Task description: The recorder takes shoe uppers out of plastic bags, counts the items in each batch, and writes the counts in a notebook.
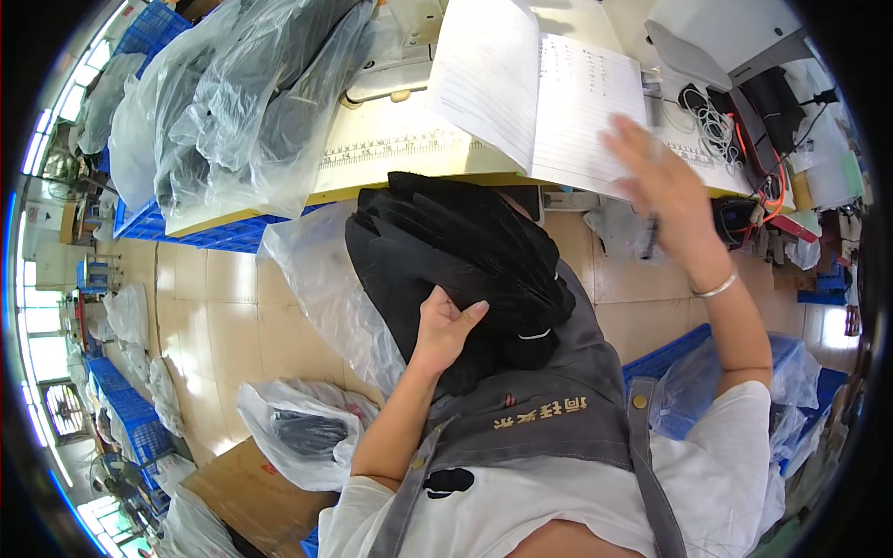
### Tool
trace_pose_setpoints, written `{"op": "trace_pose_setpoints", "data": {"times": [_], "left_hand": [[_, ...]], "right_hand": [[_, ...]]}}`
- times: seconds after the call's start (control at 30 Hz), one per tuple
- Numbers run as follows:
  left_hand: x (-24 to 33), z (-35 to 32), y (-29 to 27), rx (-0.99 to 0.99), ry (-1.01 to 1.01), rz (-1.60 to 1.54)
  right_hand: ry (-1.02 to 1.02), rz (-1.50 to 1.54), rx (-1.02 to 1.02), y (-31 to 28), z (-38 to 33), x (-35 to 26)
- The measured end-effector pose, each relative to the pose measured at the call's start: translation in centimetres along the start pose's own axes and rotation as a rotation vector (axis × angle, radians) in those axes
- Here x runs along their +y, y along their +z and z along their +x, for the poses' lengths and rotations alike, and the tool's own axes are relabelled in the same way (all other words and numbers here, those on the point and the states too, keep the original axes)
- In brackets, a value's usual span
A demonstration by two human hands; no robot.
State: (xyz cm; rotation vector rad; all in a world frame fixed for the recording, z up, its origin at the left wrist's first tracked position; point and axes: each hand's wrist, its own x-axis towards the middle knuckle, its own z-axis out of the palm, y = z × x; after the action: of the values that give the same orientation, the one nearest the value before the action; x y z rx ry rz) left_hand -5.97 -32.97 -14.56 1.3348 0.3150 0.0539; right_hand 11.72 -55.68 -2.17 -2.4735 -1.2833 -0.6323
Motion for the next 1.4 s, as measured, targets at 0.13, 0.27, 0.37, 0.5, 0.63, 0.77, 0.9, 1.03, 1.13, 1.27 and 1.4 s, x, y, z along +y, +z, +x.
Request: {"op": "trace_pose_setpoints", "data": {"times": [0.13,0.27,0.37,0.5,0.63,0.77,0.9,1.03,1.13,1.27,1.4], "left_hand": [[0.6,0.1,-0.1,-0.127,0.025,-0.240],[1.2,0.2,-0.4,-0.216,0.025,-0.320],[1.9,0.1,0.0,-0.166,-0.018,-0.481],[2.2,0.7,-0.1,-0.266,0.001,-0.321],[2.3,0.6,0.2,-0.227,0.005,-0.316],[2.0,0.5,0.4,-0.186,-0.015,-0.317],[2.2,0.7,0.6,-0.257,0.028,-0.365],[2.0,0.4,0.9,-0.272,0.096,-0.308],[2.0,0.0,1.0,-0.309,0.144,-0.213],[1.7,-0.6,0.7,-0.292,0.176,-0.223],[2.3,-0.1,1.0,-0.376,0.168,-0.334]], "right_hand": [[-0.125,-0.118,-0.134,3.2,0.3,-0.7],[-0.166,-0.171,-0.173,2.4,-0.5,0.6],[-0.191,-0.116,-0.232,0.5,-1.4,1.5],[-0.168,-0.026,-0.283,-1.5,-2.8,4.1],[-0.089,0.181,-0.331,-2.5,-2.2,5.7],[0.023,0.234,-0.143,-0.3,0.7,4.5],[-0.168,0.309,-0.169,2.7,4.3,2.9],[-0.248,0.293,-0.294,4.7,5.2,3.5],[0.043,0.719,-0.313,4.3,5.8,3.6],[-0.562,0.013,-0.007,5.4,6.2,1.8],[-0.551,0.130,-0.004,6.5,5.4,2.5]]}}
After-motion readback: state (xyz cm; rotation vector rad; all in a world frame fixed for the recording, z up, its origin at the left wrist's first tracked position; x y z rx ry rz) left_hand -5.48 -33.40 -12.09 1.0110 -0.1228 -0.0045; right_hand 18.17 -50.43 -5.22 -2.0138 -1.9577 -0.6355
